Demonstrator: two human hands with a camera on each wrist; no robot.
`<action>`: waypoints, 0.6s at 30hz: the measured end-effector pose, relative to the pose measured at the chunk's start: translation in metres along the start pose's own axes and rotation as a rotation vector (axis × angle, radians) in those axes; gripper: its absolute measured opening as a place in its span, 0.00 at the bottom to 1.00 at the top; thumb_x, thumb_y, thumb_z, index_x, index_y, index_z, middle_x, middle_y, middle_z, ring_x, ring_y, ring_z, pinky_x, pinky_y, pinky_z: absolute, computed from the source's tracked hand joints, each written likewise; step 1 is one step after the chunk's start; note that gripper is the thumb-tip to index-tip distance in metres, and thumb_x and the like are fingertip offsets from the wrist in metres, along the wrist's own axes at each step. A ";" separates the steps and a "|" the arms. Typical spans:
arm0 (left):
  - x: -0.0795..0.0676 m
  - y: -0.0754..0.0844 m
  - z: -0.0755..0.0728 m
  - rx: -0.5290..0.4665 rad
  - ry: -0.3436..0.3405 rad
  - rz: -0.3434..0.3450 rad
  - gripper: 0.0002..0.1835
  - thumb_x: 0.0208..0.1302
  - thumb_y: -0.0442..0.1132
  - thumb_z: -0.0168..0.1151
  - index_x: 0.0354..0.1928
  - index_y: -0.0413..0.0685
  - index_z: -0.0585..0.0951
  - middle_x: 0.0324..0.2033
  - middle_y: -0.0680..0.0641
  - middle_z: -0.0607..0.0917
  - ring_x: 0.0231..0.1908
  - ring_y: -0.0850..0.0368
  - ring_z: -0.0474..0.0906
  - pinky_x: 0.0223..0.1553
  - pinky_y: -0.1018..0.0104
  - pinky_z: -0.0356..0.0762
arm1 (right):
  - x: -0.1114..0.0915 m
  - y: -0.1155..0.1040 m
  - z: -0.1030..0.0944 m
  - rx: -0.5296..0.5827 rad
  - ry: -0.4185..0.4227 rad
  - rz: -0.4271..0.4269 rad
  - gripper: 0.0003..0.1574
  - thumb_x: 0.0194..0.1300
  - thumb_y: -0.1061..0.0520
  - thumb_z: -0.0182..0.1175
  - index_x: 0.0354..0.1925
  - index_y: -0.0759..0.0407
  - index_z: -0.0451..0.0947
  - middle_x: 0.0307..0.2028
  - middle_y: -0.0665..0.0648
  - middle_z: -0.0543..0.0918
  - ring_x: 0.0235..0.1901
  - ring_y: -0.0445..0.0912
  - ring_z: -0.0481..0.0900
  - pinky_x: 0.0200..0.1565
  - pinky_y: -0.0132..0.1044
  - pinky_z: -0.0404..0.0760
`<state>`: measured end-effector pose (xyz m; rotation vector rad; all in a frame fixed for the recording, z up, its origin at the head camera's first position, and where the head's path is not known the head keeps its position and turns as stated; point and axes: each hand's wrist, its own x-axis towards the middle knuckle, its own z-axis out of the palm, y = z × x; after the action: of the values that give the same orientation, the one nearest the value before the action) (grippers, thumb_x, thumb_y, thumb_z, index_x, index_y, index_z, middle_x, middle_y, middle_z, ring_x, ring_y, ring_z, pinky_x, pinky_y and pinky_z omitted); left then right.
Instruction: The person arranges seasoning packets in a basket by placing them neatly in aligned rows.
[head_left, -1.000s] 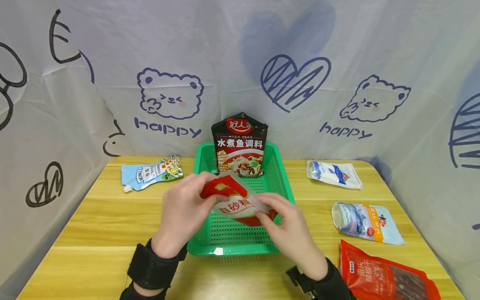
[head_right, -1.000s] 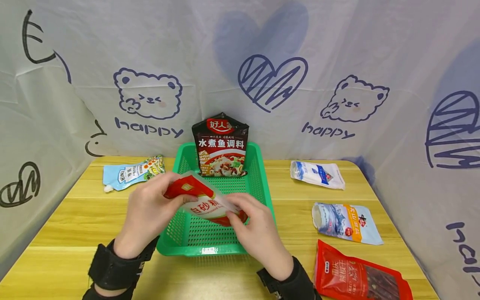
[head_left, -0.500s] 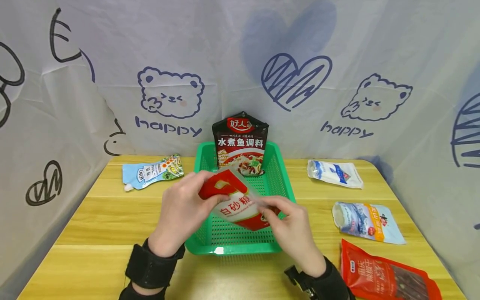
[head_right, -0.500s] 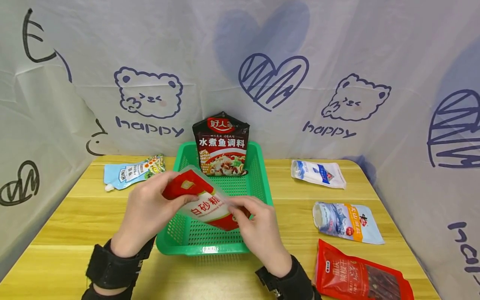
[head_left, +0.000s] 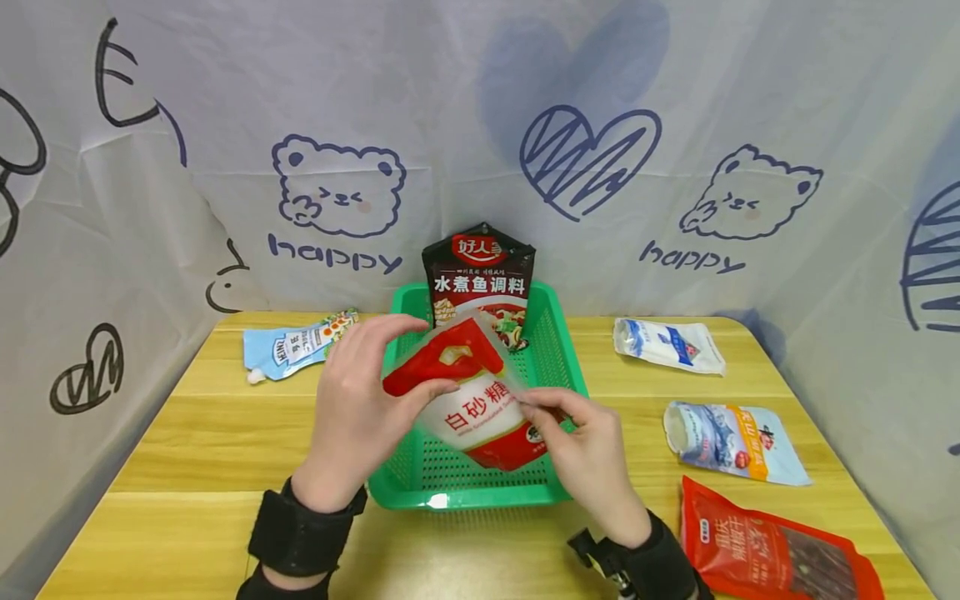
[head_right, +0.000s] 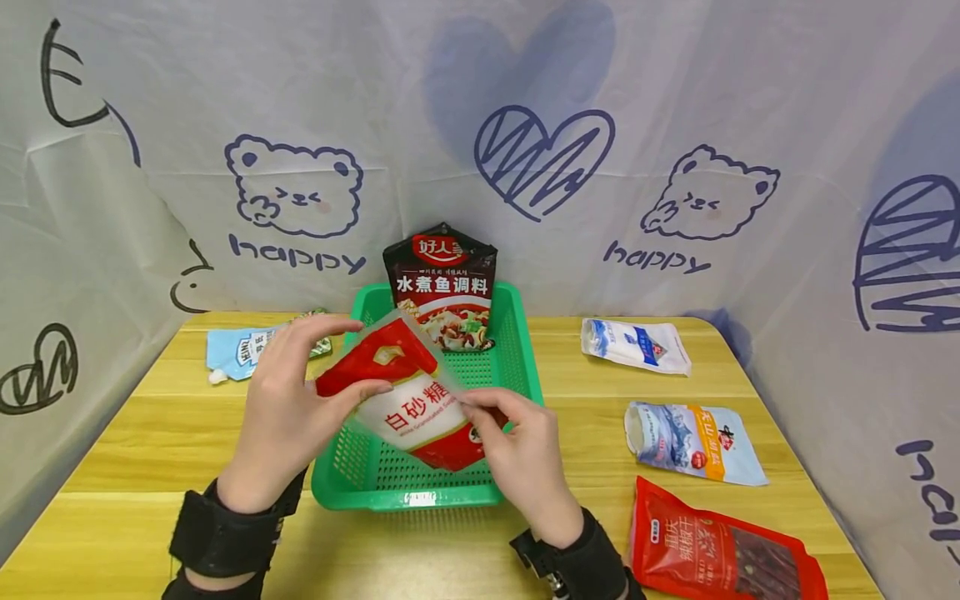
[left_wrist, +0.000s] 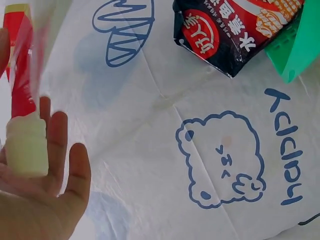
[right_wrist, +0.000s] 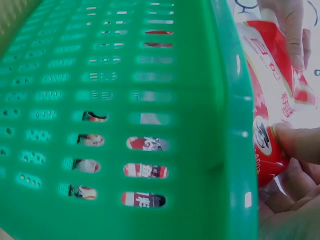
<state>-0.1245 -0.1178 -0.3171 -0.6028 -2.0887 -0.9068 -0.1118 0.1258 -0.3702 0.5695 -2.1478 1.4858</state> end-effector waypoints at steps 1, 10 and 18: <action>0.000 0.000 -0.001 -0.015 0.007 -0.016 0.41 0.41 0.39 0.88 0.59 0.37 0.78 0.54 0.40 0.84 0.53 0.44 0.79 0.54 0.49 0.78 | 0.000 0.000 0.000 0.006 0.005 0.008 0.11 0.62 0.72 0.70 0.42 0.61 0.90 0.40 0.56 0.91 0.33 0.40 0.84 0.34 0.27 0.82; 0.002 0.002 -0.005 -0.253 -0.123 -0.357 0.52 0.50 0.36 0.84 0.73 0.37 0.61 0.65 0.42 0.74 0.60 0.48 0.74 0.56 0.50 0.75 | -0.002 0.000 0.001 0.132 0.086 0.148 0.08 0.64 0.74 0.67 0.41 0.68 0.86 0.46 0.65 0.89 0.41 0.38 0.86 0.41 0.27 0.85; 0.001 0.002 -0.001 -0.332 -0.356 -0.470 0.45 0.57 0.41 0.81 0.70 0.42 0.63 0.59 0.44 0.81 0.57 0.50 0.77 0.54 0.50 0.81 | -0.003 -0.007 0.005 0.230 0.124 0.273 0.05 0.65 0.75 0.65 0.41 0.73 0.81 0.48 0.60 0.89 0.44 0.40 0.87 0.45 0.30 0.86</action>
<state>-0.1236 -0.1170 -0.3154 -0.4697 -2.4748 -1.5270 -0.1061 0.1195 -0.3682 0.2571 -2.0339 1.8794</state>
